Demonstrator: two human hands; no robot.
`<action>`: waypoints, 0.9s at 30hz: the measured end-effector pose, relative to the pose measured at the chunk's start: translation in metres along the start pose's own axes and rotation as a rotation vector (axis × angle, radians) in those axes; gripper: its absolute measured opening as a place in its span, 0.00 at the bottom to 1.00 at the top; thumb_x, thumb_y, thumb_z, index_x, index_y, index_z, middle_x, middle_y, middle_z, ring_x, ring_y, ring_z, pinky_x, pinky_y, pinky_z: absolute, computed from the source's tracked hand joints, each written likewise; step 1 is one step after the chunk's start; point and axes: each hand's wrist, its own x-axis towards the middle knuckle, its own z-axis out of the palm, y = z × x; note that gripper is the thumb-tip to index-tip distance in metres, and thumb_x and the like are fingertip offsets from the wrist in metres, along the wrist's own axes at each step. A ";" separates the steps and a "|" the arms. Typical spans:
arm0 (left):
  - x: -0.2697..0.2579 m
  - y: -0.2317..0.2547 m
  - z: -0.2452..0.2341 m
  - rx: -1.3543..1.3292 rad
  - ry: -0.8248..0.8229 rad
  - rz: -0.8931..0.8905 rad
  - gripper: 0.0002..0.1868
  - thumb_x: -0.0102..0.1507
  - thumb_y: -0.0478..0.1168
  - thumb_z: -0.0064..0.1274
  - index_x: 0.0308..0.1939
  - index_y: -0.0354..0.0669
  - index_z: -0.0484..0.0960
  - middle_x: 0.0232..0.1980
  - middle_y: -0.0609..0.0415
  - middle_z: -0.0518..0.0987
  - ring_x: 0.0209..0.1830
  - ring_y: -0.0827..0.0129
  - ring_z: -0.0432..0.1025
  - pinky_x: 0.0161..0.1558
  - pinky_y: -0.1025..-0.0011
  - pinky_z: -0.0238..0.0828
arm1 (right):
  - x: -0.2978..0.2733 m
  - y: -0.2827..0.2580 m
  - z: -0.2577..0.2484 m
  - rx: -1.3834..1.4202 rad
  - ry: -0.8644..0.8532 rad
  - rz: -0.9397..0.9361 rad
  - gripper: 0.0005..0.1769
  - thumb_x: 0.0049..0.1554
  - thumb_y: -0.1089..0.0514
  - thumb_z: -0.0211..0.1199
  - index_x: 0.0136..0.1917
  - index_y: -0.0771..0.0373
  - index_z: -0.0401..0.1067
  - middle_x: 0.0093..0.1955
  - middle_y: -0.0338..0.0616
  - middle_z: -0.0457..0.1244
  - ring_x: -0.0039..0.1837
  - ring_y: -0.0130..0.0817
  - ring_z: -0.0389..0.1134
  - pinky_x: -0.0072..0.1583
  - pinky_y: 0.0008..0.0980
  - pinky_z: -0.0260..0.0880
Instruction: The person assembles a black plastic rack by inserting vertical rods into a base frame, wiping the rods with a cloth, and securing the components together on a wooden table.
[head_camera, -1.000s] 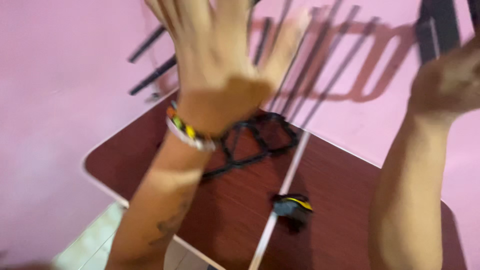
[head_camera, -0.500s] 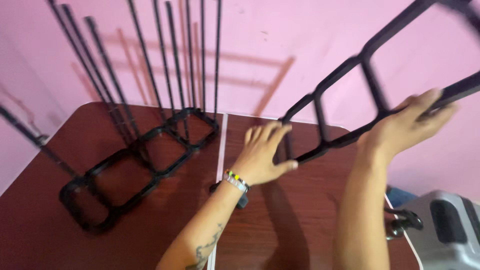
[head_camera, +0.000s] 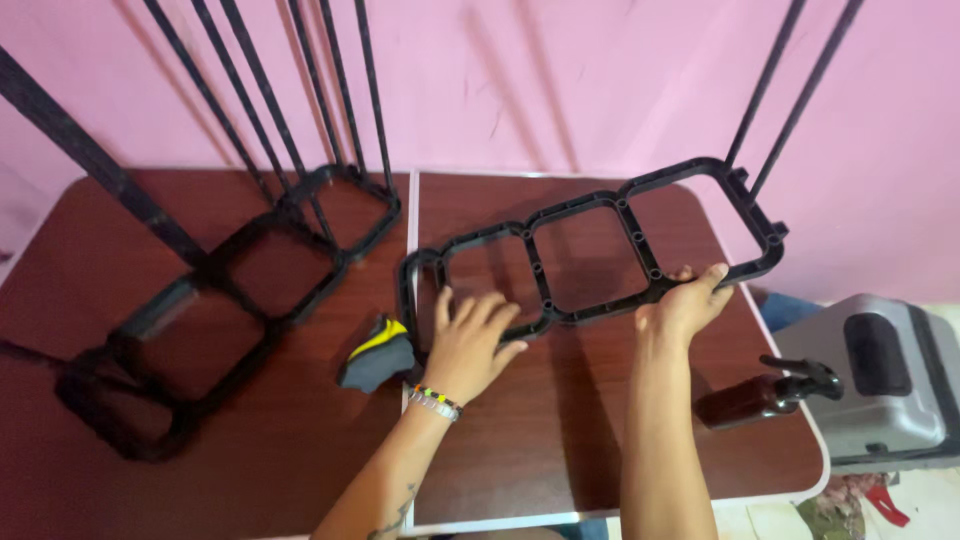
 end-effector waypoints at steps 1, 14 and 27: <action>-0.011 -0.003 -0.001 0.007 0.064 -0.020 0.32 0.62 0.59 0.57 0.66 0.50 0.73 0.69 0.50 0.70 0.70 0.53 0.64 0.76 0.39 0.41 | 0.000 0.009 -0.007 -0.027 0.036 0.051 0.09 0.70 0.49 0.46 0.55 0.55 0.59 0.39 0.34 0.54 0.38 0.24 0.56 0.43 0.29 0.66; -0.095 -0.078 -0.051 0.194 -0.064 -0.287 0.41 0.56 0.62 0.57 0.71 0.59 0.66 0.73 0.43 0.60 0.77 0.41 0.46 0.70 0.27 0.25 | -0.044 0.095 -0.068 -0.100 -0.005 0.308 0.12 0.71 0.48 0.44 0.60 0.57 0.57 0.42 0.37 0.56 0.42 0.29 0.58 0.46 0.34 0.70; -0.067 -0.087 -0.016 0.243 -0.077 -0.248 0.19 0.63 0.52 0.54 0.57 0.60 0.82 0.69 0.38 0.66 0.80 0.33 0.41 0.74 0.32 0.34 | -0.031 0.001 -0.060 -1.404 -0.337 0.255 0.23 0.62 0.46 0.66 0.50 0.72 0.76 0.46 0.54 0.69 0.51 0.51 0.73 0.54 0.43 0.75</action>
